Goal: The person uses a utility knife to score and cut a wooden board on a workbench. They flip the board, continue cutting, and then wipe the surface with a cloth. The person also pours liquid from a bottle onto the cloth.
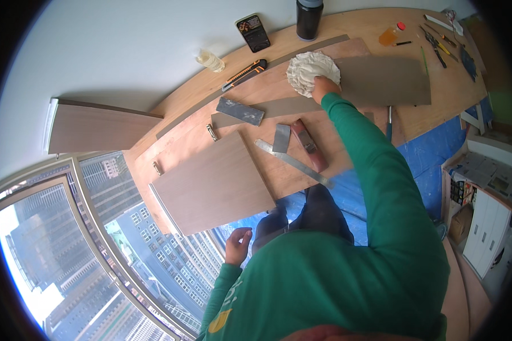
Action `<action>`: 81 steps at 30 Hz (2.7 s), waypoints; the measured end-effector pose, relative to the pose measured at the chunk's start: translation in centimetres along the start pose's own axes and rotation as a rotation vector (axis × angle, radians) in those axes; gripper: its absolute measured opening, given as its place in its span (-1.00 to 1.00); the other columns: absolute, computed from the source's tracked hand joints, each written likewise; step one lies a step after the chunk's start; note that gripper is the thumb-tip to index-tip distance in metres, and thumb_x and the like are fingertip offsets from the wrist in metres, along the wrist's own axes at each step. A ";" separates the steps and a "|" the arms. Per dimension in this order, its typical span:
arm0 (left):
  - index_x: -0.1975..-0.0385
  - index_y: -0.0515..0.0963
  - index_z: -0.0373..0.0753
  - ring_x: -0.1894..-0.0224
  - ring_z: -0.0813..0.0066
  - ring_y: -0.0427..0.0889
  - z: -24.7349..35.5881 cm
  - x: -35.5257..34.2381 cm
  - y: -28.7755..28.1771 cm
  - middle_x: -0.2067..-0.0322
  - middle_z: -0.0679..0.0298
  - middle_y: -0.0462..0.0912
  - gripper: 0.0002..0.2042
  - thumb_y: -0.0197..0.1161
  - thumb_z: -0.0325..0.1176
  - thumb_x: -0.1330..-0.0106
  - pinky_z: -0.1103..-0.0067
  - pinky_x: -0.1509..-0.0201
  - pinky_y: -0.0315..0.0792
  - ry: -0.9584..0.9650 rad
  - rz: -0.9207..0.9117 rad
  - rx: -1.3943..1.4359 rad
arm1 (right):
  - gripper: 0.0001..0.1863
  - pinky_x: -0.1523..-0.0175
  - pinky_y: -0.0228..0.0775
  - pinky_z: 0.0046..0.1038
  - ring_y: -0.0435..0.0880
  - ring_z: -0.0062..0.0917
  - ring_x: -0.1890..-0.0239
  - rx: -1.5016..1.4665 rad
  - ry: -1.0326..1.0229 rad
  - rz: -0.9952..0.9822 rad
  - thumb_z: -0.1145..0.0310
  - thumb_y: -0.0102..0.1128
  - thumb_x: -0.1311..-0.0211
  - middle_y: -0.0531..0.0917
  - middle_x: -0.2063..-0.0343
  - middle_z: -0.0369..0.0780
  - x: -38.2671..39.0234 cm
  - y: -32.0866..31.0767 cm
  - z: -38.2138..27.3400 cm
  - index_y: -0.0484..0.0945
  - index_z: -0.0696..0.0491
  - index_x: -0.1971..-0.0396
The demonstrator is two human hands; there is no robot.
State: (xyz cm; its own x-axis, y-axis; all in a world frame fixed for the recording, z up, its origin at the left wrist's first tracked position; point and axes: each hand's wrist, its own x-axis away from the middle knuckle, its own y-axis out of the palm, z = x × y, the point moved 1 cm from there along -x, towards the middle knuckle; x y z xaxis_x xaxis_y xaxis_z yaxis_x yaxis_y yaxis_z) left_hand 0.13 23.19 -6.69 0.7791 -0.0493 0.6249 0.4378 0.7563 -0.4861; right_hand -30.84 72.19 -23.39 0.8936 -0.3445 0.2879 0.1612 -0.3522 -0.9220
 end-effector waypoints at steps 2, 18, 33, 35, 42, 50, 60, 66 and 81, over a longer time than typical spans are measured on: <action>0.14 0.71 -0.33 0.15 0.28 0.78 1.8 -0.5 0.1 0.20 0.10 0.77 -0.79 0.32 -0.31 -0.44 0.45 -0.01 0.60 0.028 0.069 -0.041 | -0.77 -0.11 0.53 -0.11 0.67 -0.08 -0.04 -0.084 -0.041 0.056 0.26 0.22 -0.28 0.67 0.00 -0.07 -0.2 -1.0 0.5 0.63 0.00 0.12; 0.10 0.62 -0.34 0.01 0.33 0.69 8.5 -5.0 3.8 0.13 0.12 0.76 -0.64 0.08 -0.12 -0.60 0.41 -0.17 0.52 0.001 0.054 0.449 | -0.96 0.14 0.48 -0.15 0.64 -0.05 0.23 -0.556 -0.629 0.181 0.44 0.22 -0.28 0.66 0.34 -0.08 12.2 -10.7 -10.3 0.58 0.06 0.31; -0.25 0.41 -0.46 -0.18 0.00 0.63 2.7 -4.0 4.0 -0.15 -0.05 0.61 -0.54 0.07 -0.40 -0.37 0.17 -0.37 0.47 -0.202 0.493 1.769 | -0.26 0.11 0.51 -0.48 0.59 -0.53 0.18 -0.833 -0.688 -0.417 0.09 0.55 -0.16 0.59 0.10 -0.20 8.7 -2.3 -23.4 0.44 0.19 -0.21; -0.32 0.34 -0.44 -0.26 -0.05 0.56 1.6 -1.1 4.1 -0.24 -0.07 0.54 -0.46 0.06 -0.39 -0.33 0.13 -0.43 0.40 -0.177 0.524 1.856 | 0.00 -0.06 0.50 -0.42 0.59 -0.43 0.00 -0.884 -0.424 -0.258 -0.02 0.63 -0.05 0.55 -0.08 -0.09 -1.3 -1.8 -25.4 0.32 0.25 -0.35; -0.45 0.22 -0.35 -0.35 -0.14 0.45 0.7 4.8 2.4 -0.36 -0.06 0.43 -0.26 0.14 -0.29 -0.21 0.04 -0.47 0.30 0.046 0.526 2.074 | 0.41 -0.33 0.43 -0.22 0.48 -0.19 -0.27 -0.529 -0.257 0.026 -0.13 0.79 0.30 0.41 -0.33 0.07 -18.5 0.8 -30.0 0.10 0.26 -0.47; -0.45 0.21 -0.35 -0.36 -0.13 0.46 0.9 6.1 1.4 -0.37 -0.08 0.41 -0.22 0.19 -0.31 -0.14 0.05 -0.49 0.30 0.150 0.503 2.112 | 0.30 -0.41 0.38 -0.26 0.55 -0.12 -0.28 -0.697 -0.261 0.005 -0.05 0.79 0.30 0.52 -0.25 0.10 -19.6 3.9 -33.1 0.21 0.32 -0.38; -0.22 0.63 0.00 -0.27 -0.01 0.49 2.2 9.3 -4.1 -0.11 0.15 0.55 -0.37 0.44 -0.58 -0.04 0.23 -0.30 0.48 0.155 0.815 -0.151 | -0.29 -0.19 0.57 -0.24 0.72 -0.31 -0.03 -1.082 -0.370 0.030 0.13 0.72 0.07 0.71 0.02 -0.10 -14.1 1.0 -32.7 0.60 0.23 -0.02; 0.17 0.69 -0.17 0.02 0.16 0.70 1.8 15.8 -11.7 0.20 0.24 0.66 -0.63 0.49 -0.39 0.07 0.25 -0.10 0.55 0.381 1.043 -0.579 | -0.53 -0.12 0.57 -0.28 0.70 -0.50 0.03 -1.252 -0.591 -0.358 0.37 0.51 -0.24 0.68 -0.02 -0.21 -2.4 -5.5 -31.1 0.54 0.14 -0.09; -0.32 0.38 -0.27 -0.11 0.09 0.65 -0.2 29.2 -20.5 -0.16 0.01 0.55 -0.48 0.29 -0.35 -0.37 0.32 -0.10 0.68 0.643 1.666 0.591 | -0.04 0.02 0.64 -0.32 0.74 -0.40 0.24 -1.156 -0.813 -1.186 -0.20 0.55 -0.07 0.64 0.09 -0.20 33.4 -13.3 -37.2 0.38 0.13 -0.29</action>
State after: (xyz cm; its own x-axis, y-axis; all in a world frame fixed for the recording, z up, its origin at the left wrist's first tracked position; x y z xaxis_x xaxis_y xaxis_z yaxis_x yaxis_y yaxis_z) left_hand 13.98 6.15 21.41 0.2762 0.7772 -0.5654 -0.9264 0.3719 0.0586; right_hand -18.78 32.97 8.09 0.5530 0.8303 0.0697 0.7607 -0.5372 0.3644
